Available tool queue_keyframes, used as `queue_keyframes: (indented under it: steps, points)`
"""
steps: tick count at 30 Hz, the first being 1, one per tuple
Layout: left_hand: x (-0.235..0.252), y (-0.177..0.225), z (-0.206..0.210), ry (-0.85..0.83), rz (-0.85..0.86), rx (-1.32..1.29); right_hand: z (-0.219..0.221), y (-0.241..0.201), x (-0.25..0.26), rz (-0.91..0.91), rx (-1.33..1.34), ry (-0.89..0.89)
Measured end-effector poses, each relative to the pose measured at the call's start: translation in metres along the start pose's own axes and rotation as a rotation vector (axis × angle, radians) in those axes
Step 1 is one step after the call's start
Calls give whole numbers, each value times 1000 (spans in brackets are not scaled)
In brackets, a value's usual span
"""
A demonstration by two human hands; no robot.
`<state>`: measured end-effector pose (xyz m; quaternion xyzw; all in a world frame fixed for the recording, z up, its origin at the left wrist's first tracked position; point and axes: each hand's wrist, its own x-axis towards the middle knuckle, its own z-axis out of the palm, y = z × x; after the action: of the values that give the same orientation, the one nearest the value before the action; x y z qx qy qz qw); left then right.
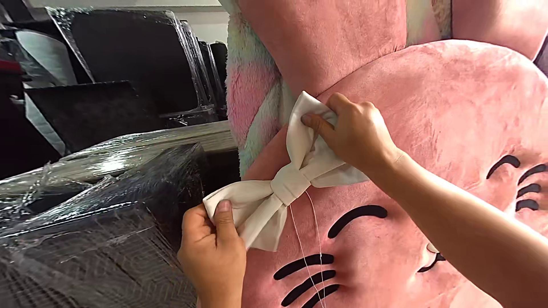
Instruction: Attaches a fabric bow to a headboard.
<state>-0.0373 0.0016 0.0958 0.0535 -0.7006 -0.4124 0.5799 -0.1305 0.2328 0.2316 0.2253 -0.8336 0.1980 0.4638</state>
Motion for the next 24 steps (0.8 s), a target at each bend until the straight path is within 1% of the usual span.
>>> queue_keyframes:
  steps: [2, 4, 5, 6, 7, 8, 9, 10, 11, 12, 13, 14, 15, 16, 17, 18, 19, 20, 21, 22, 24]
  points:
    - [-4, 3, 4, 37, -89, 29, 5, 1, -2, 39, -87, 35]
    - [-5, 4, 4, 25, -200, -32, 5, -1, -3, 63, -126, 96]
    - [-6, 4, 2, 17, -218, -58, 3, -3, -4, 41, -135, 156]
    - [-7, 2, -3, 15, -184, -68, -1, -5, -9, -17, -135, 216]
    - [-10, 1, -9, 17, -82, -56, -7, -9, -17, -117, -114, 269]
    - [-13, -2, -16, 21, 78, -13, -10, -11, -25, -278, -92, 310]
    - [-17, -6, -20, 4, 252, 61, -6, -10, -30, -485, -60, 322]
    - [-21, -9, -20, -48, 398, 153, 4, -4, -33, -675, -35, 256]
    - [-25, -12, -12, -108, 495, 246, 16, 9, -31, -801, -39, 132]
    - [-28, -19, 0, -152, 551, 322, 24, 29, -23, -835, -65, 62]
    - [-29, -28, 11, -185, 562, 371, 21, 51, -14, -770, -124, 45]
    - [-30, -32, 14, -206, 547, 390, 10, 68, -5, -638, -158, 79]
    - [-31, -32, 11, -227, 536, 377, -5, 77, 1, -485, -185, 103]
    - [-31, -29, 4, -260, 537, 339, -18, 75, -2, -364, -174, 155]
    - [-30, -24, -1, -282, 549, 302, -27, 64, -11, -336, -142, 223]
    - [-27, -19, -1, -279, 564, 293, -24, 48, -20, -429, -86, 276]
    - [-25, -17, 4, -262, 573, 302, -10, 37, -29, -575, -20, 257]
    - [-25, -18, 12, -237, 584, 333, 7, 36, -31, -695, 1, 153]
    - [-24, -21, 17, -245, 583, 390, 22, 46, -30, -752, -18, 57]
    - [-21, -21, 15, -292, 563, 404, 27, 59, -27, -724, -46, 26]
    - [-8, -13, 1, -383, 527, 360, 13, 84, -18, -519, -69, 98]
